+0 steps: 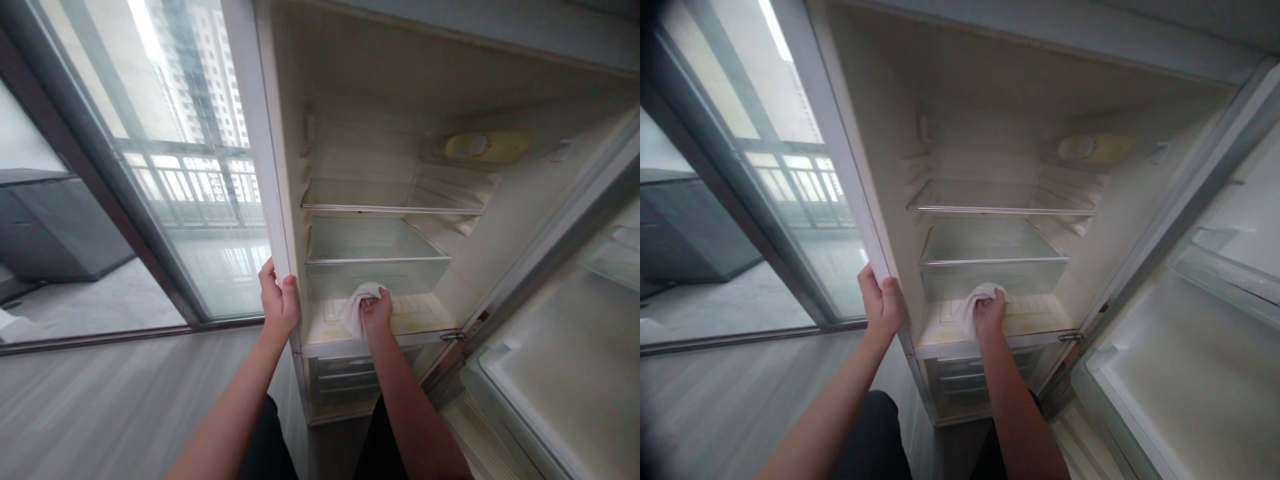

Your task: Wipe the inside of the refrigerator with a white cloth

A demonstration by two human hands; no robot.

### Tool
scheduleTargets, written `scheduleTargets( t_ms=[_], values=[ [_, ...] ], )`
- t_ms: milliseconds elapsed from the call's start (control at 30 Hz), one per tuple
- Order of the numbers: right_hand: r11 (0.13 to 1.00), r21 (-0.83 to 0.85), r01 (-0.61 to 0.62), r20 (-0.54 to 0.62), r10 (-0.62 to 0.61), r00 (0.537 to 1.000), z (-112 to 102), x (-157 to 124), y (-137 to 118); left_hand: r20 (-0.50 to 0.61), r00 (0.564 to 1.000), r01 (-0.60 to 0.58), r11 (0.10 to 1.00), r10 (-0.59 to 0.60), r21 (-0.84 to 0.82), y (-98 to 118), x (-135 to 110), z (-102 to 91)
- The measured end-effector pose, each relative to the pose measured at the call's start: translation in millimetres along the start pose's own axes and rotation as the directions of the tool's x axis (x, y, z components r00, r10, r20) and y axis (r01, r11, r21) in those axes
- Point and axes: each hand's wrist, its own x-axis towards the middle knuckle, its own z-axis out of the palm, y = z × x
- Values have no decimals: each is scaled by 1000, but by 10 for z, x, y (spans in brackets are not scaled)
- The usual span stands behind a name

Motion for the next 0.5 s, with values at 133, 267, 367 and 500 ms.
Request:
scheduleTargets(
  t_ms=[133,267,367,500],
  values=[
    [892,-234,386,11,-395,919,134,-412,-273,-1,999,32,999,-32,-9,24,2,-5],
    [386,-394,834,509,-664,548,385,-531,-628,3,999,38,999,-38,-5,11,0,-5],
    [115,-365,924,854,-353,382,609,-304,-725,2,1000,19,1000,-19,0,1,2,-4],
    [-11,-369,929,929,-44,368,923,91,-817,16,999,28,1000,-28,8,8,10,-5]
  ],
)
